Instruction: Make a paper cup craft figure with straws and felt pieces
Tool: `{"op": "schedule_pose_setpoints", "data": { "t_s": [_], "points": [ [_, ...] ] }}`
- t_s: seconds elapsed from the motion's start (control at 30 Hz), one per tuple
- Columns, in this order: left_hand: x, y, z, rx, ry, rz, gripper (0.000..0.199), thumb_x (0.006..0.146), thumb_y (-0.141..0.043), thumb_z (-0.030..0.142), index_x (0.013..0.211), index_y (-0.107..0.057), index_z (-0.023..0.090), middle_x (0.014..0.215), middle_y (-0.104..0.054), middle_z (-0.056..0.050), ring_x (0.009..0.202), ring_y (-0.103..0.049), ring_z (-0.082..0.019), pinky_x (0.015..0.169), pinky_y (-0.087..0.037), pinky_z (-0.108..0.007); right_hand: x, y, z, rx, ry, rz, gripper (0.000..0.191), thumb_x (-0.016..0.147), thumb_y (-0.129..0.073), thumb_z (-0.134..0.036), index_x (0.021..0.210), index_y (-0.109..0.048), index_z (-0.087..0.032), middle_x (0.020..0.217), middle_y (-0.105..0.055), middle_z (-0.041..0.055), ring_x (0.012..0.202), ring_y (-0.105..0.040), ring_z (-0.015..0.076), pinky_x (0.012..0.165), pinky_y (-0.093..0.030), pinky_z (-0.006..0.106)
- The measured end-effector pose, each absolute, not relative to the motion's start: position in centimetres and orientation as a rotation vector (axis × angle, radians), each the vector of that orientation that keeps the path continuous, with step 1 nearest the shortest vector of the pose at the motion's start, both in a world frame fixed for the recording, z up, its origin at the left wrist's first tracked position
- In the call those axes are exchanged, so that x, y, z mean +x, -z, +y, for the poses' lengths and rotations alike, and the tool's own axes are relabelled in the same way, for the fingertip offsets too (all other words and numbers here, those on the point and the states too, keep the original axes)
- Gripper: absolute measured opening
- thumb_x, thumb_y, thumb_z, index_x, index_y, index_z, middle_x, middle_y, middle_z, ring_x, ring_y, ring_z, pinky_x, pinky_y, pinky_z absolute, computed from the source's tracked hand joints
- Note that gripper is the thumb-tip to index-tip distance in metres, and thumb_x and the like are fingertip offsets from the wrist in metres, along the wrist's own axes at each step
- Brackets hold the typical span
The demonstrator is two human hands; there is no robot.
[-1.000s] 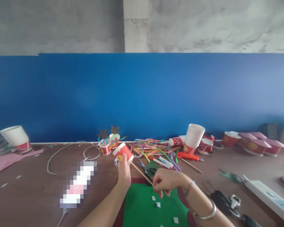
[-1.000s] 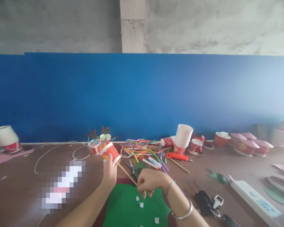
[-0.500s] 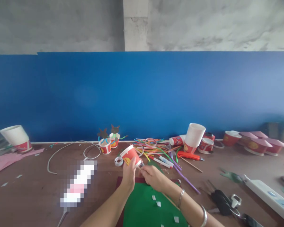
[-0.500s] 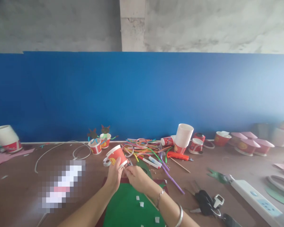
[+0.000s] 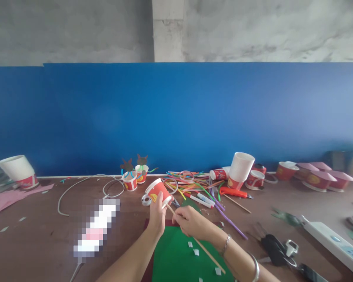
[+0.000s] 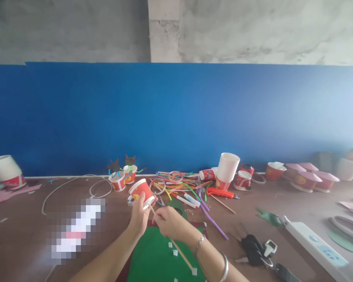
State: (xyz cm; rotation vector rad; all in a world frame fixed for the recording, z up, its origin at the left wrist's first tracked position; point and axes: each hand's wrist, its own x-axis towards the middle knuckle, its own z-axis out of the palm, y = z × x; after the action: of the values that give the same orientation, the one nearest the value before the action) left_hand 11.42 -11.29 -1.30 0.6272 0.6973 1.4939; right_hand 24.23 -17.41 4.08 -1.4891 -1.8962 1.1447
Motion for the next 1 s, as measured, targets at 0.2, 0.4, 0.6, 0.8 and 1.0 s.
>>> {"op": "schedule_pose_setpoints", "data": {
  "t_s": [0.2, 0.4, 0.6, 0.8, 1.0],
  "points": [
    [10.2, 0.8, -10.1, 0.345, -1.475, 0.691, 0.024, 0.082, -0.062, 0.038, 0.085, -0.059, 0.014, 0.073, -0.068, -0.006, 0.07, -0.069, -0.016, 0.067, -0.054, -0.025, 23.6, -5.1, -18.6, -1.393, -0.936, -2.027, 0.024, 0.085, -0.047, -0.029, 0.075, -0.064, -0.016, 0.052, -0.049, -0.0046, 0.044, -0.039, 0.0068, 0.041, -0.025, 0.018],
    [10.0, 0.2, -10.4, 0.268, -1.348, 0.622, 0.041, 0.091, -0.044, 0.048, 0.08, -0.061, 0.012, 0.068, -0.07, -0.011, 0.063, -0.069, -0.019, 0.057, -0.053, -0.026, 25.9, -6.3, -16.7, -1.569, -0.679, -1.815, 0.03, 0.093, -0.035, -0.034, 0.08, -0.057, -0.017, 0.046, -0.051, -0.0044, 0.042, -0.047, 0.0104, 0.046, -0.033, 0.019],
    [10.0, 0.3, -10.6, 0.292, -1.276, 0.615, 0.046, 0.091, -0.042, 0.048, 0.075, -0.063, 0.01, 0.066, -0.07, -0.012, 0.061, -0.069, -0.02, 0.056, -0.053, -0.026, 28.9, -5.2, -15.2, -2.071, -0.151, -2.079, 0.03, 0.093, -0.037, -0.025, 0.084, -0.064, -0.018, 0.087, -0.071, 0.0091, 0.081, -0.065, 0.0206, 0.062, -0.037, 0.025],
    [10.5, 1.2, -10.6, 0.482, -1.257, 0.609, 0.039, 0.079, -0.062, 0.048, 0.085, -0.064, 0.01, 0.075, -0.071, -0.011, 0.07, -0.069, -0.02, 0.065, -0.052, -0.027, 29.5, -3.7, -14.4, -2.276, -0.158, -2.09, 0.027, 0.089, -0.042, -0.019, 0.093, -0.068, -0.016, 0.094, -0.072, 0.0146, 0.089, -0.067, 0.027, 0.066, -0.041, 0.029],
    [11.2, 2.3, -10.4, 0.952, -1.49, 0.833, 0.046, 0.061, -0.079, 0.034, 0.099, -0.059, 0.015, 0.091, -0.068, -0.006, 0.083, -0.064, -0.02, 0.079, -0.048, -0.031, 29.3, -3.6, -14.6, -2.294, -0.198, -2.128, 0.026, 0.082, -0.048, -0.012, 0.093, -0.07, -0.015, 0.094, -0.072, 0.0157, 0.092, -0.067, 0.0281, 0.068, -0.044, 0.029]
  ]
}}
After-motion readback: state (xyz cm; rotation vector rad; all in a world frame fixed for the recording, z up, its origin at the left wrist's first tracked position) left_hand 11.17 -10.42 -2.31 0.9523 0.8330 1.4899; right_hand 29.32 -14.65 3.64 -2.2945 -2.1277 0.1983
